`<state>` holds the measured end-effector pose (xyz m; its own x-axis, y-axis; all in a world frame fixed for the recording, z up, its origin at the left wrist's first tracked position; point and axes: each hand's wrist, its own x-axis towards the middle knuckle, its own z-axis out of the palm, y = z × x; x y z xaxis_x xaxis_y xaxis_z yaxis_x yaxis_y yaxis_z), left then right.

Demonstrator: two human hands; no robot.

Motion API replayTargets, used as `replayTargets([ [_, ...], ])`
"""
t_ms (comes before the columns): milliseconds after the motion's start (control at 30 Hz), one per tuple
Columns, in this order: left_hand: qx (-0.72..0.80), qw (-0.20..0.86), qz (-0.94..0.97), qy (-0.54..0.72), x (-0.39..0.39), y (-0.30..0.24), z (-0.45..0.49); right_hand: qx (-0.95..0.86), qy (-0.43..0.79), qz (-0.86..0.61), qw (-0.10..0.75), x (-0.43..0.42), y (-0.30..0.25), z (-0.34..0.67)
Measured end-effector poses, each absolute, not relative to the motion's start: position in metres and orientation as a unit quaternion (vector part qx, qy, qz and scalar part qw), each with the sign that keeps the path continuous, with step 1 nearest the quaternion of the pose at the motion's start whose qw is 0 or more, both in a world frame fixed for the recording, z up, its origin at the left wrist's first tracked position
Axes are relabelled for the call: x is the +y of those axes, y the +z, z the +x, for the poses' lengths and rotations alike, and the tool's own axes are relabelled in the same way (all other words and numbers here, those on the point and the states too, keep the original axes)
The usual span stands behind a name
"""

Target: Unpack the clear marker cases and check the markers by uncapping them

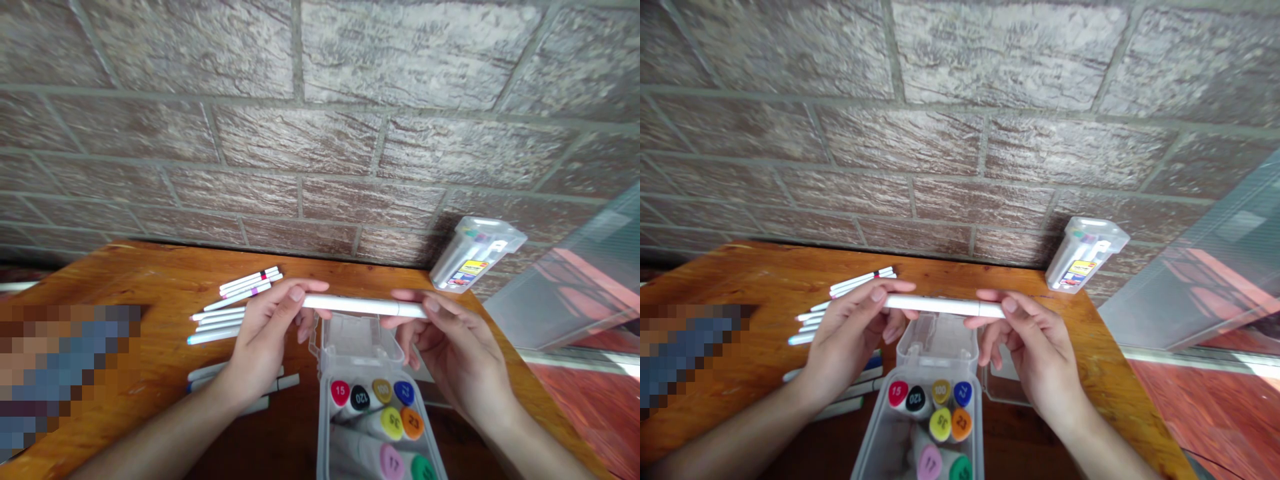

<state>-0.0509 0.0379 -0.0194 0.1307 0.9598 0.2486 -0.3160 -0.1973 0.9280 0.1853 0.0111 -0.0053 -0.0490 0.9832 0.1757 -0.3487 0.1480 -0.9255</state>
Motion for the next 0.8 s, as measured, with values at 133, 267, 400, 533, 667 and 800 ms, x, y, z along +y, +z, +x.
replayTargets([
  [133,0.300,0.560,0.501,0.588,0.0381,-0.0191,-0.0498,-0.453,0.567,-0.330,0.604,0.0128,-0.0063,0.1848],
  [267,0.288,0.574,0.490,0.589,0.0379,-0.0195,-0.0501,-0.446,0.574,-0.329,0.604,0.0122,-0.0059,0.1856],
  [400,0.281,0.577,0.491,0.589,0.0380,-0.0206,-0.0514,-0.443,0.573,-0.325,0.608,0.0116,-0.0049,0.1856],
  [533,0.293,0.555,0.513,0.585,0.0395,-0.0214,-0.0514,-0.444,0.560,-0.335,0.613,0.0134,-0.0055,0.1840],
  [667,0.311,0.530,0.535,0.580,0.0400,-0.0222,-0.0506,-0.457,0.550,-0.336,0.613,0.0131,-0.0073,0.1840],
  [800,0.327,0.517,0.542,0.576,0.0395,-0.0235,-0.0504,-0.482,0.536,-0.335,0.606,0.0121,-0.0094,0.1850],
])
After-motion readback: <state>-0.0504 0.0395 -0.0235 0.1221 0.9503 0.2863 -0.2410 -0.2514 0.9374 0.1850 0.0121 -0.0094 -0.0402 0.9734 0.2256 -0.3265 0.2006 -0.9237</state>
